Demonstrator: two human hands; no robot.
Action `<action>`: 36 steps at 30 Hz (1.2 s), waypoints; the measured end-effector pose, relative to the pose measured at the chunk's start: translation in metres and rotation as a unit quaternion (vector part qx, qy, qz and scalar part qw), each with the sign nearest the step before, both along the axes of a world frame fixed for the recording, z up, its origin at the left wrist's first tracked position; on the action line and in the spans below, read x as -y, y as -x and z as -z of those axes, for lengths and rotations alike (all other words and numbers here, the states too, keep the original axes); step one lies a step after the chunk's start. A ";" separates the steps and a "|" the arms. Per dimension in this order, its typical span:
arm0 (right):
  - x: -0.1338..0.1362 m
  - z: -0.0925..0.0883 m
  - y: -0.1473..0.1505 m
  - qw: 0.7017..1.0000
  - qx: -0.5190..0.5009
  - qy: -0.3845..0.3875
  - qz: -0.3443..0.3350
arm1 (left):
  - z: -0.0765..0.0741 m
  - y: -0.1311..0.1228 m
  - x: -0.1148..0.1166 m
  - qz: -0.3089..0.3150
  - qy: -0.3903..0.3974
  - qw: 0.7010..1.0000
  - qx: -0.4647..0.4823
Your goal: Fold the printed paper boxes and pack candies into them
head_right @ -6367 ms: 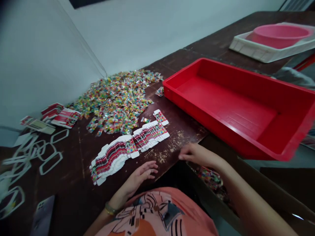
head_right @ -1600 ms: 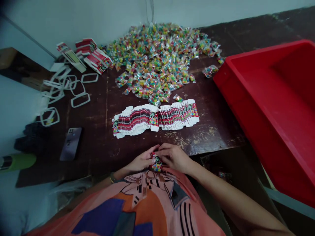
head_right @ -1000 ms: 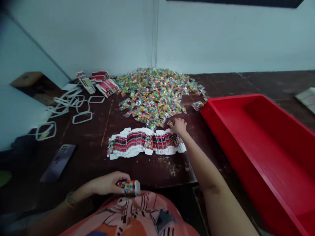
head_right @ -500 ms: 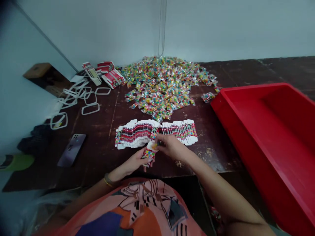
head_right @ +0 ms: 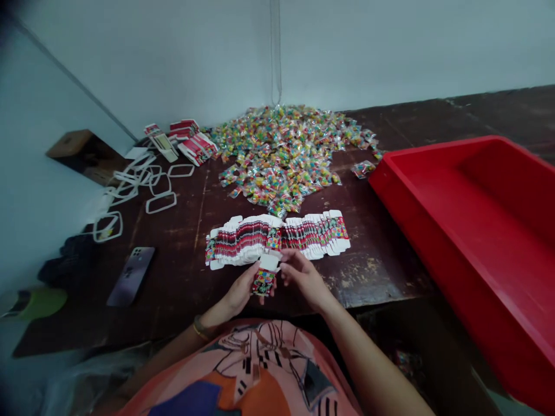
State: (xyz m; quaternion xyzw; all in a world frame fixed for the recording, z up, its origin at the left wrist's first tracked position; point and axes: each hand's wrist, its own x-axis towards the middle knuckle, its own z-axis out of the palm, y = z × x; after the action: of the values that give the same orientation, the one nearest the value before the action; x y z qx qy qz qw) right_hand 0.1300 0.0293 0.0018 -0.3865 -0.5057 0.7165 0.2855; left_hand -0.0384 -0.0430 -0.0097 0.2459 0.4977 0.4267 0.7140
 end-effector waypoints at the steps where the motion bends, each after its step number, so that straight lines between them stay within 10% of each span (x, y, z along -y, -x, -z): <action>1: 0.002 0.005 -0.001 0.997 -0.024 0.068 -0.021 | -0.001 0.000 -0.001 0.010 -0.003 1.000 -0.001; 4: 0.002 0.006 0.000 0.988 -0.036 0.128 -0.078 | -0.005 -0.001 -0.006 0.053 -0.049 0.996 -0.050; 11: -0.016 -0.031 -0.010 0.966 0.039 -0.184 -0.175 | -0.009 -0.004 -0.020 0.048 -0.045 0.995 -0.070; 16: -0.020 -0.024 -0.020 0.986 0.051 -0.111 -0.116 | -0.008 -0.005 -0.023 0.118 -0.099 0.987 0.048; 22: 0.008 -0.009 -0.026 0.956 0.108 -0.272 -0.041 | 0.001 -0.023 -0.013 0.071 -0.005 0.994 0.084; 31: -0.016 -0.051 -0.161 0.923 0.293 -0.163 -0.188 | -0.009 -0.031 -0.024 0.199 -0.064 0.977 0.036; 36: -0.088 -0.008 -0.109 0.829 0.503 -0.200 0.139 | -0.008 -0.040 -0.030 0.179 -0.044 0.982 0.032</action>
State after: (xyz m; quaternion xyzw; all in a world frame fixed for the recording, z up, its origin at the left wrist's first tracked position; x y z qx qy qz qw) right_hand 0.2389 0.1174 0.0101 -0.6943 -0.6525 0.2590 0.1586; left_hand 0.0015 -0.0128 -0.0017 0.3481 0.4032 0.3211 0.7830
